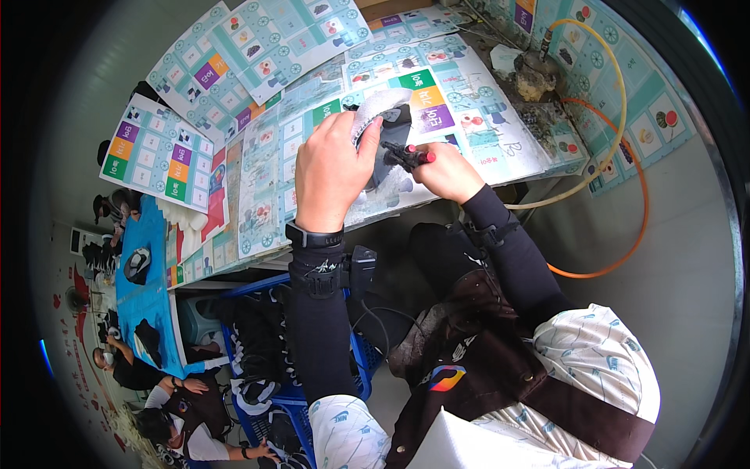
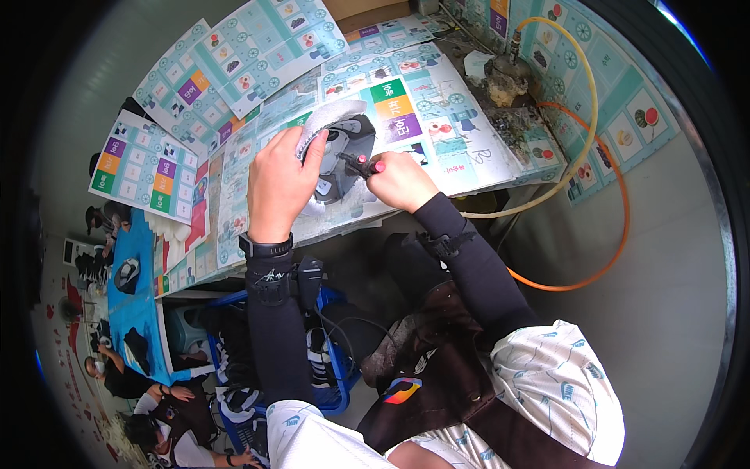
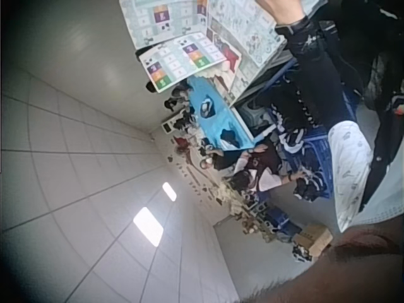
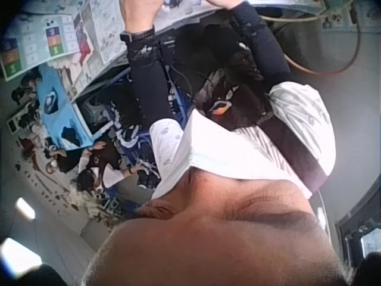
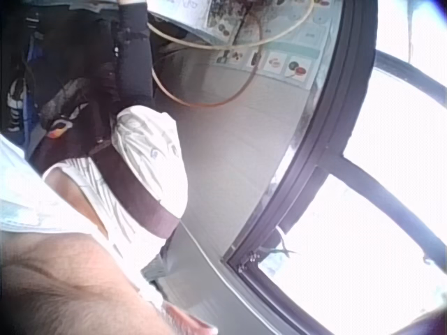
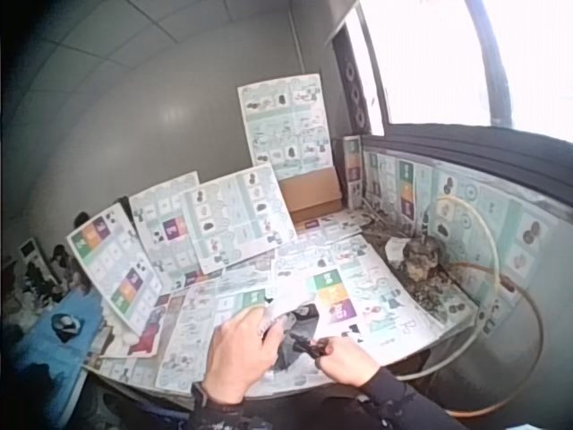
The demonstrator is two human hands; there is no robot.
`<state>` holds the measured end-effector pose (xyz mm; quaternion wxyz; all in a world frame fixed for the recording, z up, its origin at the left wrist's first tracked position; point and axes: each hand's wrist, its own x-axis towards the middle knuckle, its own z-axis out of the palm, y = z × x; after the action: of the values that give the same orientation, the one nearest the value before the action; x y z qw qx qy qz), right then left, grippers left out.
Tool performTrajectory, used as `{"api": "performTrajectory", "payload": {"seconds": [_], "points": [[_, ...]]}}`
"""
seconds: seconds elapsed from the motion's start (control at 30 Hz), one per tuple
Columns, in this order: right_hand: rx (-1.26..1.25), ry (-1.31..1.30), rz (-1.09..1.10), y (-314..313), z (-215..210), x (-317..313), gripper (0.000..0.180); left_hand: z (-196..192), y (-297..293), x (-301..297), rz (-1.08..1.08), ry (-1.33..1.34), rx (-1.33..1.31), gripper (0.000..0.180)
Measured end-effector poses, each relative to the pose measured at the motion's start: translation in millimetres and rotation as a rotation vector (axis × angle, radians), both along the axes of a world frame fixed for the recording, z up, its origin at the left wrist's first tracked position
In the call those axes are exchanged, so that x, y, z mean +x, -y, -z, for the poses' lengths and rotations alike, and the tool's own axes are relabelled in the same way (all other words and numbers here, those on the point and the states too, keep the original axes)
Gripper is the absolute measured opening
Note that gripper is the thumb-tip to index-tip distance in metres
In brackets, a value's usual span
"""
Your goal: Trimming loose threads and excess material from shoe uppers using nippers and a small torch.
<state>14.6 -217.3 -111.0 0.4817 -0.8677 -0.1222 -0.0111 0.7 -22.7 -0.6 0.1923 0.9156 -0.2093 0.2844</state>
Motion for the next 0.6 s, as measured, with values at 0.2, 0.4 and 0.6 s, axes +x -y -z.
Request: {"api": "performTrajectory", "payload": {"seconds": [0.2, 0.4, 0.6], "points": [[0.01, -0.065, -0.073, 3, -7, -8, 0.026, 1, 1, -1, -0.005, 0.004, 0.025, 0.039], [-0.017, -0.085, -0.033, 5, -10, -12, 0.027, 1, 0, -2, 0.0, 0.026, 0.021, 0.039], [-0.034, -0.075, -0.032, 8, -5, -13, 0.027, 0, 2, -2, -0.003, 0.013, 0.021, 0.04]]}}
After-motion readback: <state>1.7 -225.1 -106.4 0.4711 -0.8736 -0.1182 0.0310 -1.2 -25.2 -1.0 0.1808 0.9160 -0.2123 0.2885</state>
